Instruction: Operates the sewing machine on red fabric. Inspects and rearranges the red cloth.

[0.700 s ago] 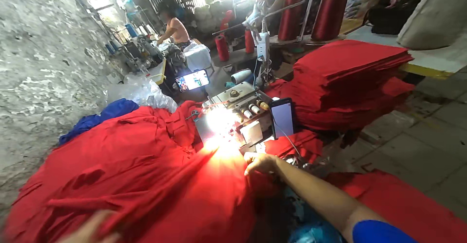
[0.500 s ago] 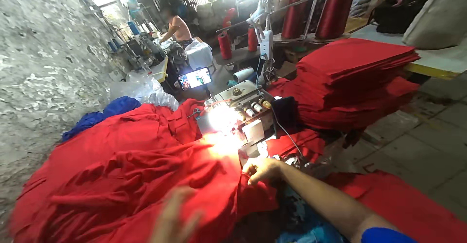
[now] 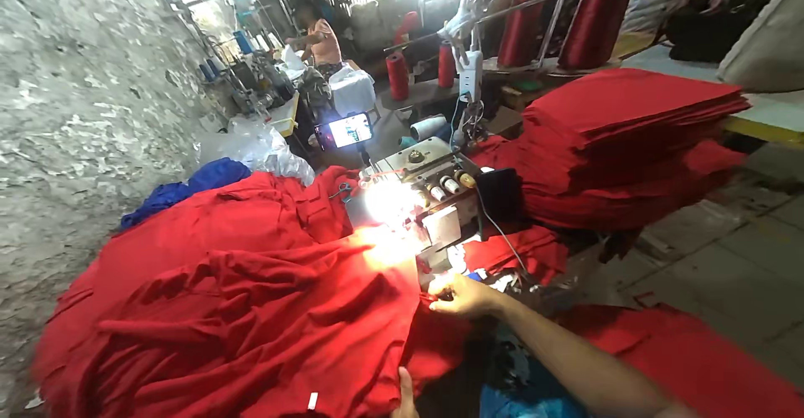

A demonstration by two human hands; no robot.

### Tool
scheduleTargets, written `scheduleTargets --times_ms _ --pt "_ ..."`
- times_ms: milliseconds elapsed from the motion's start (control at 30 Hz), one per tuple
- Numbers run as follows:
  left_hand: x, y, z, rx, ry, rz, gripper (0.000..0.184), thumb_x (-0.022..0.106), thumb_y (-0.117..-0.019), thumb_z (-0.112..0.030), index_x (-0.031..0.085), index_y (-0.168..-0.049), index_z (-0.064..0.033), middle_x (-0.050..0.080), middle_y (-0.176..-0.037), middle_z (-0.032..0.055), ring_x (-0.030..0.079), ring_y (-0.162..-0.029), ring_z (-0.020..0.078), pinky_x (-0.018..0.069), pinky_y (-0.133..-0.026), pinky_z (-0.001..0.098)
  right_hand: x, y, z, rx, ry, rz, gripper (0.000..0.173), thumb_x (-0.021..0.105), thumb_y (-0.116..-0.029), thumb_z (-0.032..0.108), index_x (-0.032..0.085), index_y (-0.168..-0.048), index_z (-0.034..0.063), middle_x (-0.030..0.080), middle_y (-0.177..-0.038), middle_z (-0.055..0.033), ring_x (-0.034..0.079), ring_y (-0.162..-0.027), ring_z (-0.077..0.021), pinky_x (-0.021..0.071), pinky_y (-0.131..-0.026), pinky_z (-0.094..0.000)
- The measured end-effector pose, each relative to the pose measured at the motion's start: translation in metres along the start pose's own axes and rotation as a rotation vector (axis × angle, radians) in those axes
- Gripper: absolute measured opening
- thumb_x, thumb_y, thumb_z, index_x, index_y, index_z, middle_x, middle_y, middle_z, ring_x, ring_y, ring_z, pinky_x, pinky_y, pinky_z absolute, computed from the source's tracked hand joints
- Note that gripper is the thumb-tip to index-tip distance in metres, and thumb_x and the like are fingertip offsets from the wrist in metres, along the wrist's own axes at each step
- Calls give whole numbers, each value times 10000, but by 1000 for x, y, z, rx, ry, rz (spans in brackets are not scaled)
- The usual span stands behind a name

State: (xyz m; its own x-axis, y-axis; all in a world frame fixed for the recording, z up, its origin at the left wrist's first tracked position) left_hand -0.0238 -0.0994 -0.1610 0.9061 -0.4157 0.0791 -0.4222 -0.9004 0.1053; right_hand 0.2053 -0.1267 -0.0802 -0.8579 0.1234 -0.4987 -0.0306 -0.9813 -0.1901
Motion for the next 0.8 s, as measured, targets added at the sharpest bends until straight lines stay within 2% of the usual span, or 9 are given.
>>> scheduleTargets --times_ms 100,167,233,300,367,433,567,667,800 --pt "-14 12 -13 22 -16 15 404 372 -1091 -164 385 -1305 178 606 -1120 22 579 -1053 -100 485 -984 174 1 17 0 -45 -33 -101 262 623 -943 117 697 -827 -106 677 -840 -175 606 -790 -150 480 -735 -296" --pt "-24 4 5 -55 42 1 446 303 -1114 -216 348 -1370 146 608 -1153 30 616 -1039 -49 520 -959 215 3 23 6 -86 -37 -201 261 662 -926 133 716 -783 -79 699 -829 -154 625 -789 -115 493 -733 -253" --pt "-25 -4 18 -123 106 -3 432 269 -1120 -255 383 -1357 87 708 -1073 28 727 -927 68 621 -848 313 4 28 14 -111 -6 -305 256 702 -898 158 725 -741 -43 709 -796 -123 641 -759 -94 506 -708 -237" --pt "-17 -6 15 -148 161 16 381 280 -1120 -236 395 -1343 51 723 -1053 12 741 -904 99 633 -827 338 4 35 20 -144 64 -405 256 721 -871 182 723 -701 -9 696 -742 -93 639 -718 -95 504 -669 -238" --pt "-10 -5 12 -128 239 20 311 363 -1089 -144 412 -1341 31 669 -1083 -12 697 -963 59 599 -895 317 1 47 18 -159 131 -478 255 726 -856 207 721 -676 27 707 -726 -75 664 -748 -129 519 -705 -281" --pt "-3 -7 9 -105 359 -3 193 415 -1056 -89 492 -1233 -80 711 -1026 -79 702 -958 30 595 -906 291 -1 58 14 -174 148 -547 278 728 -851 220 688 -635 50 695 -693 -55 660 -749 -123 511 -720 -270" --pt "10 -6 -5 48 328 39 176 462 -1035 -40 533 -1184 -102 722 -1008 -155 680 -992 -48 561 -945 217 -8 64 7 -162 131 -638 315 720 -861 211 632 -602 53 644 -640 -32 619 -707 -82 474 -698 -224" --pt "17 -7 -28 241 219 18 245 605 -959 16 608 -1151 -135 744 -1003 -197 673 -1001 -80 548 -951 193 -16 50 8 -171 173 -686 284 709 -854 198 644 -626 43 636 -632 -50 610 -666 -98 473 -674 -244" --pt "14 -16 -81 499 -76 -100 185 673 -902 50 612 -1074 27 734 -943 -172 659 -965 -125 549 -920 150 -29 22 17 -122 144 -731 280 724 -861 202 669 -653 22 665 -664 -69 631 -666 -93 502 -644 -241"
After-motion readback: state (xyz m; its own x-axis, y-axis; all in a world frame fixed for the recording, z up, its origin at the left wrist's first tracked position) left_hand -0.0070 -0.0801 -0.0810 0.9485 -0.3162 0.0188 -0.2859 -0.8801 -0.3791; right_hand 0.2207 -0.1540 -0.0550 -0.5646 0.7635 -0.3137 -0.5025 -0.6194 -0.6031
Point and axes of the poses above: each hand's wrist, its own y-axis away from the middle knuckle, its own x-axis out of the palm, z = x × y, the point moved 6 cm from there along -y, towards the middle knuckle
